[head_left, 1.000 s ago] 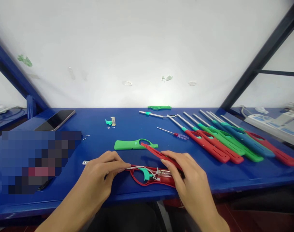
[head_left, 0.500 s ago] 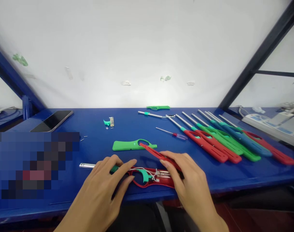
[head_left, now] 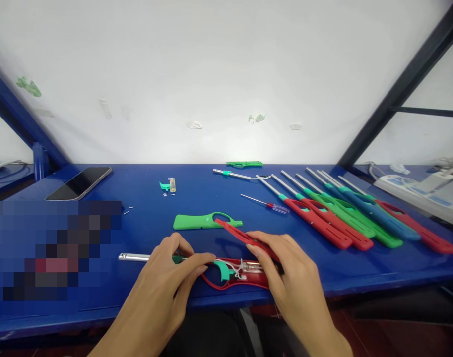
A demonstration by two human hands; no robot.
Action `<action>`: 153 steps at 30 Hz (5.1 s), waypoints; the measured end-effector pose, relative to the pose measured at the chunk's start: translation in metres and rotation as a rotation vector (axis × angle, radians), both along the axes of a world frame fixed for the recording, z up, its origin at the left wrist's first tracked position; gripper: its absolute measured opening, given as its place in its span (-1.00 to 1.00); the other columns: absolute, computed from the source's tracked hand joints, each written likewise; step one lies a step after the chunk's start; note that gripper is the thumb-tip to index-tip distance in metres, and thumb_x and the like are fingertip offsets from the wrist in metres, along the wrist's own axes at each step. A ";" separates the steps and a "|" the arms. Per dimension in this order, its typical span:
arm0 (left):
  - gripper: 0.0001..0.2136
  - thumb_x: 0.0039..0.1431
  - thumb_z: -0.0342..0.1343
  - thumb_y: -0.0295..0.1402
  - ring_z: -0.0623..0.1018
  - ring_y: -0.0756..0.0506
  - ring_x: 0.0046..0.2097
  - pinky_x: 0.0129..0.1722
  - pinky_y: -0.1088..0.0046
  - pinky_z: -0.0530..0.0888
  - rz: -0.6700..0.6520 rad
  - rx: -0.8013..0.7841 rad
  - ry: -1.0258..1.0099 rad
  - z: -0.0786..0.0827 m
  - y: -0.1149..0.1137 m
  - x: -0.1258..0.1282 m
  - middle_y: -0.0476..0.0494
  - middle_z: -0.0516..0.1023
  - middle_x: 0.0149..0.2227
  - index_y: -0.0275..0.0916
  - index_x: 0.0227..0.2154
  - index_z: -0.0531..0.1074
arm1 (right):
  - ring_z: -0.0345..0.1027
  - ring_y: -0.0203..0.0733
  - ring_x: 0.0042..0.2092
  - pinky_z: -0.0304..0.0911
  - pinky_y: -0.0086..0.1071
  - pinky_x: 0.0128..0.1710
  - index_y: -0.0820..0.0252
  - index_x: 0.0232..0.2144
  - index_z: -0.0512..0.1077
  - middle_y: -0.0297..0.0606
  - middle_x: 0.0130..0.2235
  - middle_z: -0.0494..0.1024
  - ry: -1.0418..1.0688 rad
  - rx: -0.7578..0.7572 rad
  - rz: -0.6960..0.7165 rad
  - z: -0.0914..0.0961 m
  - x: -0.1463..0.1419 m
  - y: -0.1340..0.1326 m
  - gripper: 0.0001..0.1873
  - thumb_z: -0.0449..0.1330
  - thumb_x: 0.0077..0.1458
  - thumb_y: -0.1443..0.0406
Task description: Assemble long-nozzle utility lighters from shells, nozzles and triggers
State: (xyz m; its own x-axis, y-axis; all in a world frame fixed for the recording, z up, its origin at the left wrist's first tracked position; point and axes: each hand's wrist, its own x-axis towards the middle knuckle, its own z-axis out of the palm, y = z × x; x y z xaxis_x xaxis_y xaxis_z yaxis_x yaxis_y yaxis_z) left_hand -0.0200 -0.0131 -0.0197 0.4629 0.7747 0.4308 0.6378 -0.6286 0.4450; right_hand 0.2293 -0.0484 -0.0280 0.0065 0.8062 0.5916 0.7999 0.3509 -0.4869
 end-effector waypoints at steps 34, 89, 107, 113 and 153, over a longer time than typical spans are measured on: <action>-0.77 0.48 0.12 -0.33 0.62 -0.03 -0.23 -0.26 0.53 0.56 -0.070 0.068 -0.184 0.006 0.003 -0.003 -0.07 0.58 -0.15 -0.03 -0.19 0.71 | 0.56 -0.07 -0.08 0.45 -0.22 -0.06 0.06 0.02 0.55 -0.28 -0.09 0.72 0.043 -0.026 -0.004 0.003 -0.004 0.000 -0.80 0.16 0.46 0.25; -0.81 0.51 0.09 -0.28 0.70 -0.04 -0.18 -0.15 0.53 0.65 -0.021 0.076 -0.152 0.001 0.003 -0.002 -0.06 0.62 -0.07 -0.08 -0.01 0.60 | 0.60 -0.15 -0.10 0.57 -0.31 -0.04 -0.18 0.03 0.60 -0.41 -0.07 0.70 -0.011 -0.124 0.252 0.016 0.001 -0.014 -0.78 0.29 0.36 0.15; -0.78 0.52 0.04 -0.39 0.69 -0.08 -0.03 -0.06 0.47 0.64 -0.057 0.060 -0.100 0.003 0.000 -0.005 -0.12 0.53 0.07 -0.08 0.08 0.52 | 0.53 -0.18 -0.08 0.50 -0.39 -0.06 0.00 0.08 0.57 -0.33 -0.04 0.68 -0.122 0.016 0.321 0.017 0.004 -0.017 -0.75 0.29 0.38 0.23; -0.77 0.55 -0.01 -0.39 0.66 -0.04 -0.01 -0.02 0.51 0.57 -0.089 0.012 -0.104 0.002 0.000 -0.006 -0.05 0.51 0.05 -0.04 0.11 0.48 | 0.52 -0.20 -0.06 0.48 -0.42 -0.03 -0.05 0.10 0.54 -0.37 -0.03 0.67 -0.103 -0.013 0.322 0.013 -0.002 -0.017 -0.74 0.26 0.40 0.22; -0.88 0.39 0.20 -0.48 0.59 -0.12 -0.12 -0.09 0.35 0.50 -0.169 0.011 -0.033 0.005 0.009 -0.003 -0.02 0.59 -0.13 -0.12 -0.12 0.52 | 0.51 -0.14 0.03 0.51 -0.31 0.00 -0.15 0.28 0.41 -0.30 0.06 0.63 -0.108 -0.057 0.247 0.004 -0.002 -0.020 -0.58 0.14 0.47 0.31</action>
State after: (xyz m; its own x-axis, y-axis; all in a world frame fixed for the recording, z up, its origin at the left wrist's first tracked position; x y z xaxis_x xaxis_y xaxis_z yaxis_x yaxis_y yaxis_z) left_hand -0.0234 -0.0043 -0.0147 0.5714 0.6824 0.4558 0.5079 -0.7304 0.4567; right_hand 0.2270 -0.0684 -0.0239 -0.2546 0.8079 0.5316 0.7420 0.5157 -0.4284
